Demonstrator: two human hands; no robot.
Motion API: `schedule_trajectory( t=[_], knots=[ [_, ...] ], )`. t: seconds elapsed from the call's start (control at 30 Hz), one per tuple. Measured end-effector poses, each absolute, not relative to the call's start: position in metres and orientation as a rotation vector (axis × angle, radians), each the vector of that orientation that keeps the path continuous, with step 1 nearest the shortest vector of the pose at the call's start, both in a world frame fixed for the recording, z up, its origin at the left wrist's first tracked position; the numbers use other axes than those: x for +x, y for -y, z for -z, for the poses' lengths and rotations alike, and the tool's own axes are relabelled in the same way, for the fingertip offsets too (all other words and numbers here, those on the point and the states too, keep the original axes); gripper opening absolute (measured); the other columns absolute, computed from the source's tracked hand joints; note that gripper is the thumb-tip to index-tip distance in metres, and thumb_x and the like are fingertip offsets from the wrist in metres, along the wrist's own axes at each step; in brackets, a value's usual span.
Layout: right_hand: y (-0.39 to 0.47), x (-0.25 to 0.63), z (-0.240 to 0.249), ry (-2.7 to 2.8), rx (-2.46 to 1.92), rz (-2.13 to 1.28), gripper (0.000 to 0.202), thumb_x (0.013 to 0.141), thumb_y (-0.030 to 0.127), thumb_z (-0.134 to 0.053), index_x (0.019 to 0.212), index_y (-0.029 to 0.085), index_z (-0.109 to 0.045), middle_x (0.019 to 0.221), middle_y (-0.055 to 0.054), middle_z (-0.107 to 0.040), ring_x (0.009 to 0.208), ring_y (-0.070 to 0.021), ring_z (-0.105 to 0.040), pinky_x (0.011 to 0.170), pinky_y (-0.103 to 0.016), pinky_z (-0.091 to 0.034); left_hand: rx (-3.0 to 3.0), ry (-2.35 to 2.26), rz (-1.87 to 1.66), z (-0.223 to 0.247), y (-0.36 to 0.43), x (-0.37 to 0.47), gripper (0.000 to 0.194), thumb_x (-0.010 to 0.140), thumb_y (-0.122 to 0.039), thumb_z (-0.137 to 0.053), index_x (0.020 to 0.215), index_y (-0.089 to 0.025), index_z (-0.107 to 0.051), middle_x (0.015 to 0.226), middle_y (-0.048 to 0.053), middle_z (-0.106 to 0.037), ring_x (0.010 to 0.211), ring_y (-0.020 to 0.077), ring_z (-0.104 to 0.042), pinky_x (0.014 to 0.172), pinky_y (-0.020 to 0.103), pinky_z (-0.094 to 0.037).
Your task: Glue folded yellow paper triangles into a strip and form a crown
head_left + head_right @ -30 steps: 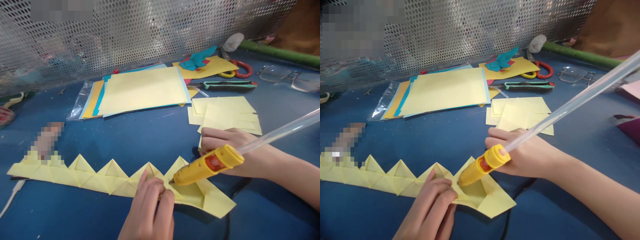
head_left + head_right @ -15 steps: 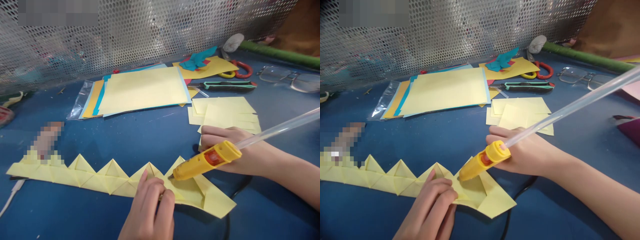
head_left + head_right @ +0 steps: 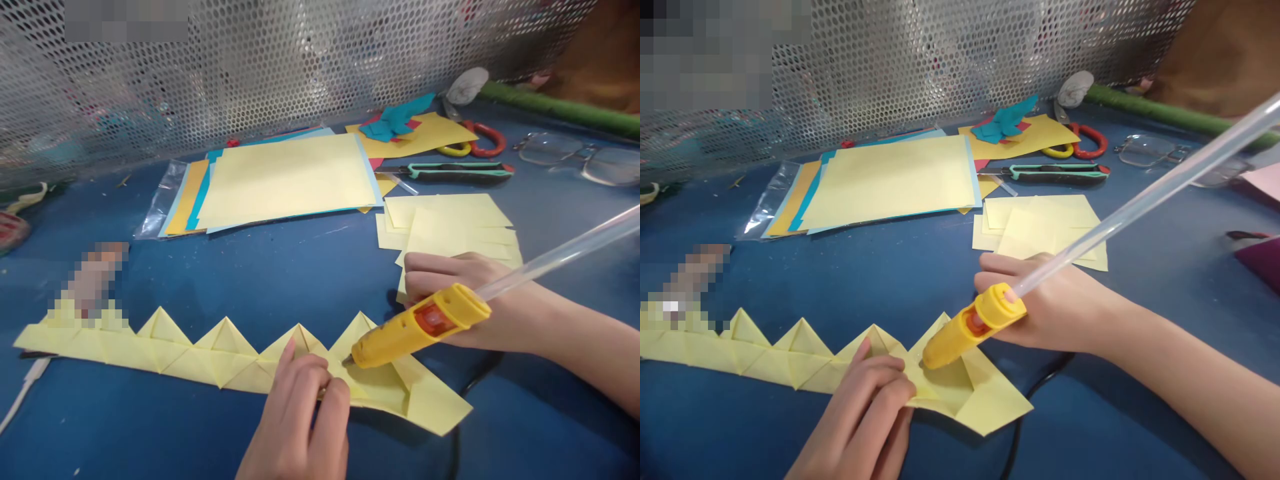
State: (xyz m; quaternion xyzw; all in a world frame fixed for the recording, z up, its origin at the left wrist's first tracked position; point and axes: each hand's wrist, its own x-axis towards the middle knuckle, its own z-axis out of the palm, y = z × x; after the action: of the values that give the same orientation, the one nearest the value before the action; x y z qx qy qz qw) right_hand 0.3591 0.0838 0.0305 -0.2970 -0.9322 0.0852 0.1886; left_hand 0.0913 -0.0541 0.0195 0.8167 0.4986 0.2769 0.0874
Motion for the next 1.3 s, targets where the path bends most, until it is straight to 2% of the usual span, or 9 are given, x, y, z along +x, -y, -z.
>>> schedule_trajectory(
  t=[0.17,0.37,0.53,0.93,1.07,1.3],
  knots=[
    [-0.084,0.357,-0.028,2.614,-0.825,-0.225,0.043,0.115,0.051,-0.039,0.083,0.024,-0.047,0.076,0.003,-0.046,0.056,-0.0102,-0.044,0.051,-0.023,-0.033,2.42,-1.51,-0.92,-0.016,0.053,0.096,0.031,0.101,0.009,-0.044,0.103,-0.017,-0.059,0.097,0.003,-0.057,0.105,0.0168,-0.066,0.131,0.049,-0.042],
    [-0.085,0.36,-0.035,2.625,-0.842,-0.201,0.038,0.114,0.042,-0.044,0.081,0.024,-0.039,0.076,0.004,-0.043,0.054,-0.0092,-0.039,0.05,-0.023,-0.028,2.411,-1.528,-0.947,-0.014,0.053,0.098,0.031,0.101,0.009,-0.044,0.102,-0.018,-0.059,0.096,0.003,-0.056,0.105,0.017,-0.066,0.131,0.049,-0.044],
    [-0.086,0.363,-0.037,2.633,-0.824,-0.212,0.042,0.114,0.048,-0.043,0.08,0.024,-0.036,0.075,0.004,-0.041,0.053,-0.0096,-0.037,0.049,-0.025,-0.027,2.417,-1.531,-0.95,-0.014,0.053,0.098,0.032,0.101,0.01,-0.043,0.101,-0.018,-0.059,0.096,0.003,-0.057,0.103,0.0165,-0.066,0.13,0.049,-0.044],
    [-0.086,0.359,-0.032,2.57,-0.832,-0.249,0.042,0.113,0.051,-0.045,0.081,0.024,-0.04,0.077,0.003,-0.047,0.055,-0.0095,-0.043,0.049,-0.023,-0.031,2.418,-1.539,-0.914,-0.015,0.054,0.097,0.032,0.101,0.009,-0.044,0.102,-0.019,-0.059,0.093,0.003,-0.056,0.102,0.0168,-0.068,0.129,0.051,-0.046],
    [-0.084,0.357,-0.027,2.556,-0.843,-0.241,0.039,0.114,0.05,-0.043,0.084,0.025,-0.046,0.078,0.002,-0.049,0.056,-0.0107,-0.046,0.05,-0.024,-0.031,2.428,-1.532,-0.949,-0.015,0.054,0.098,0.031,0.1,0.01,-0.044,0.101,-0.018,-0.059,0.093,0.003,-0.055,0.1,0.0163,-0.067,0.128,0.05,-0.046],
    [-0.084,0.358,-0.031,2.617,-0.778,-0.272,0.039,0.113,0.047,-0.044,0.082,0.024,-0.044,0.075,0.004,-0.044,0.054,-0.0101,-0.04,0.05,-0.024,-0.028,2.417,-1.548,-0.964,-0.012,0.054,0.098,0.03,0.1,0.009,-0.045,0.102,-0.017,-0.06,0.093,0.003,-0.055,0.094,0.0166,-0.065,0.126,0.053,-0.049]
  ],
)
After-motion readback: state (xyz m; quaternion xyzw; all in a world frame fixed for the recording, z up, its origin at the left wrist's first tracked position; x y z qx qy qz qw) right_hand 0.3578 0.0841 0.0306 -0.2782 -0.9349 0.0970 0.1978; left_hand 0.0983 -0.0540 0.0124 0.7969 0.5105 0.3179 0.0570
